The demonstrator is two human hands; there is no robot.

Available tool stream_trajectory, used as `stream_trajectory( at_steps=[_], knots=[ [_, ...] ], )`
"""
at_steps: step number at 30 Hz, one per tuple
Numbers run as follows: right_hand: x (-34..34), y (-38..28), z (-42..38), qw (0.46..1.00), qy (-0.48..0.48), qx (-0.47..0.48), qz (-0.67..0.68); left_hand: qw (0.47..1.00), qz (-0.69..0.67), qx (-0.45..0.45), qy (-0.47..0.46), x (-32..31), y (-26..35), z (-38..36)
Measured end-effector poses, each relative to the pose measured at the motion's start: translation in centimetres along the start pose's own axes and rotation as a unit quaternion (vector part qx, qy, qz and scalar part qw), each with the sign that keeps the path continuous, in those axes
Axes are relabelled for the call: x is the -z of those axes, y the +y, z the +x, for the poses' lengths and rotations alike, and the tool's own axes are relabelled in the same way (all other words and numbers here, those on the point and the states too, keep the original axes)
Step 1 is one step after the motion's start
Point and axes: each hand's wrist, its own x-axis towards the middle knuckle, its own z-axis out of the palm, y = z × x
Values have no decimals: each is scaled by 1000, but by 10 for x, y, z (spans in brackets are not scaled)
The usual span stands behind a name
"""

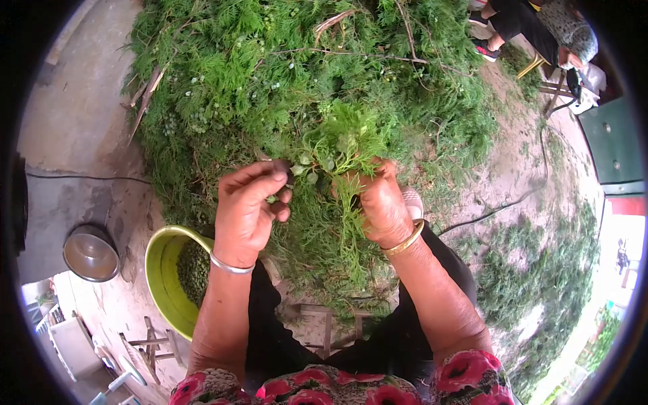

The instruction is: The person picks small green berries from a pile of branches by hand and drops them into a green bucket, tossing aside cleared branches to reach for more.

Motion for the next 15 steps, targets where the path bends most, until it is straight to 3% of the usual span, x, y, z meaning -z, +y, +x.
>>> stream_trajectory(
  at_steps=[1,2,4,5,6,8,9,10,11,13,14,15],
  knots=[
    [2,6,2,978,-43,132,-158,1000,-3,2,-12,-2,-1,-1],
    [3,5,1,978,-43,131,-157,1000,-6,4,-24,-3,-2,-2],
    [3,-9,0,939,-102,12,-329,999,13,-17,-41,-3,-4,-1],
    [3,-10,0,939,-102,12,-329,995,83,-36,-42,-4,-2,-1],
    [3,-11,1,942,-100,-5,-319,986,152,-55,-43,-6,-2,-1],
    [-4,-22,1,946,-99,-21,-308,986,152,-53,-40,-6,-3,0],
    [-14,-38,1,981,-44,-111,-155,982,174,-63,-33,-5,-4,1],
    [-19,-46,1,980,13,-198,4,978,195,-72,-27,-3,-5,2],
    [-16,-35,0,980,13,-198,4,978,195,-72,-27,-2,-7,3],
    [-9,-6,-2,987,-50,102,-113,961,251,-117,-10,-1,-12,5],
    [-6,-7,-3,987,-50,101,-113,961,250,-116,-10,0,-15,6],
    [-6,-21,-3,957,-67,155,-235,955,266,-132,-3,1,-18,7]
  ],
)
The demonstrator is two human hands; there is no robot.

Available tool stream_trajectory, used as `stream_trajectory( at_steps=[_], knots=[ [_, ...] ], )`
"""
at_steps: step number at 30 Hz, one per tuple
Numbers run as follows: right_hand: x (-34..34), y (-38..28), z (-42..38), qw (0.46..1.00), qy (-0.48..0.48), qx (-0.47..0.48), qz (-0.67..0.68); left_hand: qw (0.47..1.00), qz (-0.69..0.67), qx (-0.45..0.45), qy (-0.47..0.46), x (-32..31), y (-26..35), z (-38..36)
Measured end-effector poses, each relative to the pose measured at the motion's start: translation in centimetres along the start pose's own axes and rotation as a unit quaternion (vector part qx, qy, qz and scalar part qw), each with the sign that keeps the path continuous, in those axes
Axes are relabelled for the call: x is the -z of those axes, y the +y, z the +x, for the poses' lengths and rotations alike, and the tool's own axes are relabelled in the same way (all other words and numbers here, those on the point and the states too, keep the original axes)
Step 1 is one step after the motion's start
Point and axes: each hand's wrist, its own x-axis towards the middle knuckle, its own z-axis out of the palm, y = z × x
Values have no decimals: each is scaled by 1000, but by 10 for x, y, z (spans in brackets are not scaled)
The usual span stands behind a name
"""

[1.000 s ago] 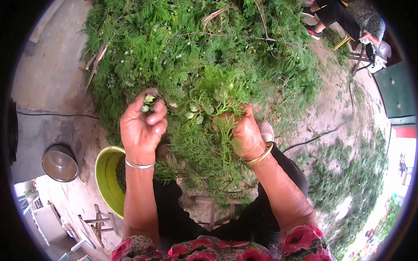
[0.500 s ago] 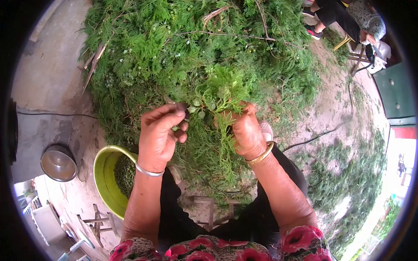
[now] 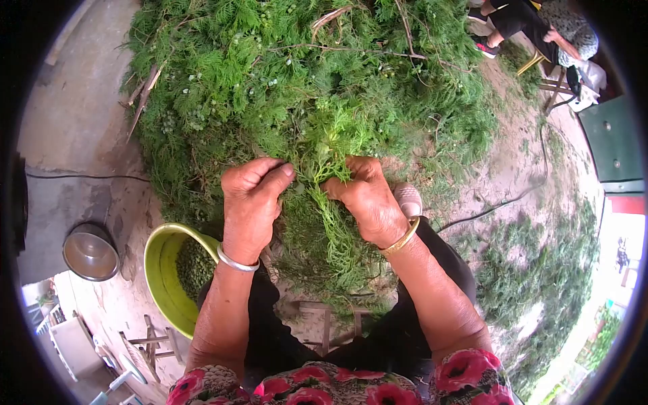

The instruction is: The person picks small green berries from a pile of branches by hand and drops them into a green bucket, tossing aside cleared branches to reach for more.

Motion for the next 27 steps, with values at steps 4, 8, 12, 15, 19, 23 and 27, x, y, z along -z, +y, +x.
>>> stream_trajectory(
  at_steps=[4,8,12,15,19,23,27],
  knots=[
    [4,-23,15,839,-3,-301,454,964,-219,140,59,-8,18,-2],
    [7,25,-10,991,-16,-20,128,897,-419,136,-36,24,-3,14],
    [16,31,-12,987,-55,-65,137,891,-428,142,-43,18,19,10],
    [9,37,-17,981,-18,-73,181,904,-405,107,-85,17,17,7],
    [8,6,-1,860,18,-296,415,987,-148,57,-22,3,14,2],
    [6,5,-4,972,-51,-175,148,998,-50,16,-38,-3,16,0],
    [7,3,-4,947,-24,165,-273,998,-61,-2,1,-6,8,1]
  ],
)
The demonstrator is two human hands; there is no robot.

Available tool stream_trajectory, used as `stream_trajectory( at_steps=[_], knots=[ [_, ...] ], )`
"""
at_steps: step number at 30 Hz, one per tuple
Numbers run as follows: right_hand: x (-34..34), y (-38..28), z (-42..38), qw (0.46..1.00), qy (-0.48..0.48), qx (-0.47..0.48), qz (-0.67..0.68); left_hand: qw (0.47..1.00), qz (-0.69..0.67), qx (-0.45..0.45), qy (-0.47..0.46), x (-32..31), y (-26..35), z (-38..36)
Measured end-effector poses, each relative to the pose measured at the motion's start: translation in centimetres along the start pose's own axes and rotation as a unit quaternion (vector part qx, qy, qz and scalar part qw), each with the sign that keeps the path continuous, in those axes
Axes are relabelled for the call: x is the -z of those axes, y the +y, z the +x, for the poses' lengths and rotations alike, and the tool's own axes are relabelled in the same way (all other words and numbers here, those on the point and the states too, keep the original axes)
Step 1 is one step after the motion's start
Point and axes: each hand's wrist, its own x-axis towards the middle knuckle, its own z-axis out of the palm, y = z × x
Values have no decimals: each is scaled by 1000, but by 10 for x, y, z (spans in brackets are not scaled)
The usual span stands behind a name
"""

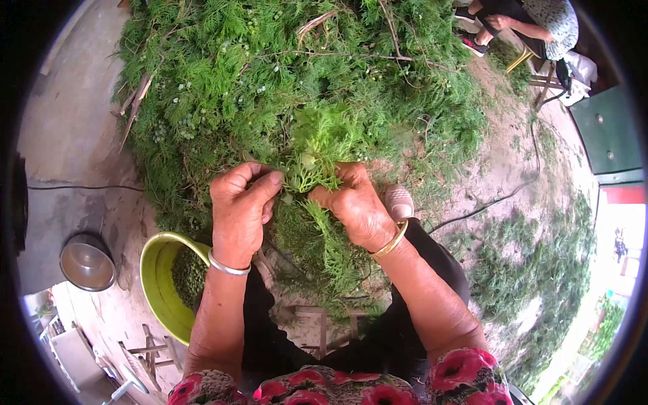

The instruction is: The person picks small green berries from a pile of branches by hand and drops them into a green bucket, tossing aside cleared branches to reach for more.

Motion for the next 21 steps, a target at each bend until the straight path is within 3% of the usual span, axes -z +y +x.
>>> stream_trajectory(
  at_steps=[1,2,3,4,5,6,7,8,10,11,12,14,15,16,17,18,20,21],
  knots=[
    [-17,7,-10,963,9,-136,232,991,-111,67,-15,2,3,-3],
    [-26,14,-19,855,19,-261,447,976,-184,115,30,1,7,-2],
    [16,5,5,987,-67,-46,138,955,-264,125,40,10,4,5],
    [14,6,0,987,-67,-48,137,928,-342,137,52,26,-3,15],
    [5,8,-7,840,15,-244,485,882,-440,169,7,41,-9,22],
    [-4,11,-12,536,93,-390,743,877,-449,168,-17,42,-4,24],
    [-11,13,-14,505,108,-318,795,892,-419,171,-14,39,0,22],
    [-11,16,-18,505,108,-317,796,904,-390,176,-11,31,5,17],
    [3,8,-9,658,77,-435,610,901,-395,178,-28,27,-3,14],
    [3,5,-12,614,121,-393,673,899,-397,171,-65,26,-7,12],
    [4,6,-9,614,122,-393,674,896,-399,165,-102,22,-6,10],
    [8,6,0,595,72,-474,645,940,-288,175,-49,13,4,3],
    [7,8,-2,595,73,-474,645,948,-265,173,-23,6,5,0],
    [5,10,-6,624,51,-415,659,955,-242,171,3,2,6,-2],
    [3,13,-9,651,30,-355,671,955,-243,172,3,2,6,-2],
    [0,17,-12,650,30,-356,670,967,-208,143,-19,1,6,-3],
    [-5,24,-14,887,26,-180,424,978,-172,114,-43,1,5,-3],
    [0,24,-11,887,26,-180,424,992,-85,72,-64,2,3,-2]
  ],
)
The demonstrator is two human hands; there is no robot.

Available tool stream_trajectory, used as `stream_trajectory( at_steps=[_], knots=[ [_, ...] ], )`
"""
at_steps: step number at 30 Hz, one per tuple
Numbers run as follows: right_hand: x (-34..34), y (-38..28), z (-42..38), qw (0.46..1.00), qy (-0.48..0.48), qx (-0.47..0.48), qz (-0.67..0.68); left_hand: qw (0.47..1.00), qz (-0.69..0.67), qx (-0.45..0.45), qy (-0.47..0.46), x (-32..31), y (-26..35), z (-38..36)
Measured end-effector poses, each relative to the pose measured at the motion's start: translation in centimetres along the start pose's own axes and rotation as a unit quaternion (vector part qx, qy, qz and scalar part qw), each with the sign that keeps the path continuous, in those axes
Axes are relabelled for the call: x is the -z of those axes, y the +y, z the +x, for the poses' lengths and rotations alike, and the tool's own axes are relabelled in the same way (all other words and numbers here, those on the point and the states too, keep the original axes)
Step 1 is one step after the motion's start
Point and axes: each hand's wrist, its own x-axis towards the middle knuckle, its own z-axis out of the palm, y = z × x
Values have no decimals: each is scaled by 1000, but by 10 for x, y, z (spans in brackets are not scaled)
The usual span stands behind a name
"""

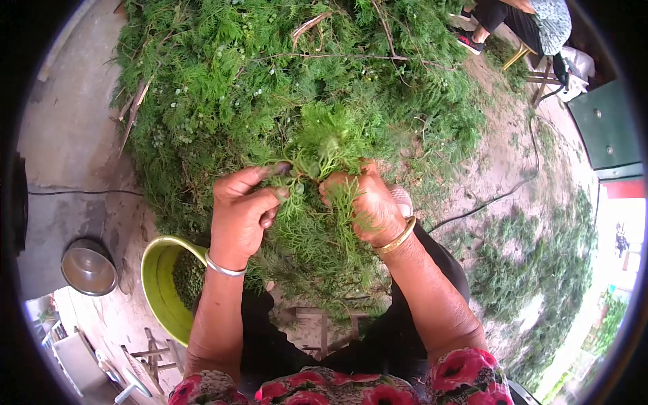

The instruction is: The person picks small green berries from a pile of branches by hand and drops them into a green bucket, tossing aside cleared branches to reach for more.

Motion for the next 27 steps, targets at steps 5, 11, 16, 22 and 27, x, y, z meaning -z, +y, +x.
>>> stream_trajectory(
  at_steps=[5,11,16,22,27],
  knots=[
    [6,-20,5,951,-92,140,-260,962,213,-164,-40,-4,4,2],
    [4,-16,5,937,-109,136,-302,910,347,-224,-35,2,1,4],
    [-22,-21,9,980,-56,-56,-181,973,212,-84,-26,6,11,-4],
    [-8,-27,12,936,-138,70,-317,882,382,-274,-17,11,-14,13],
    [1,-19,9,954,-138,102,-246,994,104,2,-31,7,6,0]
  ],
)
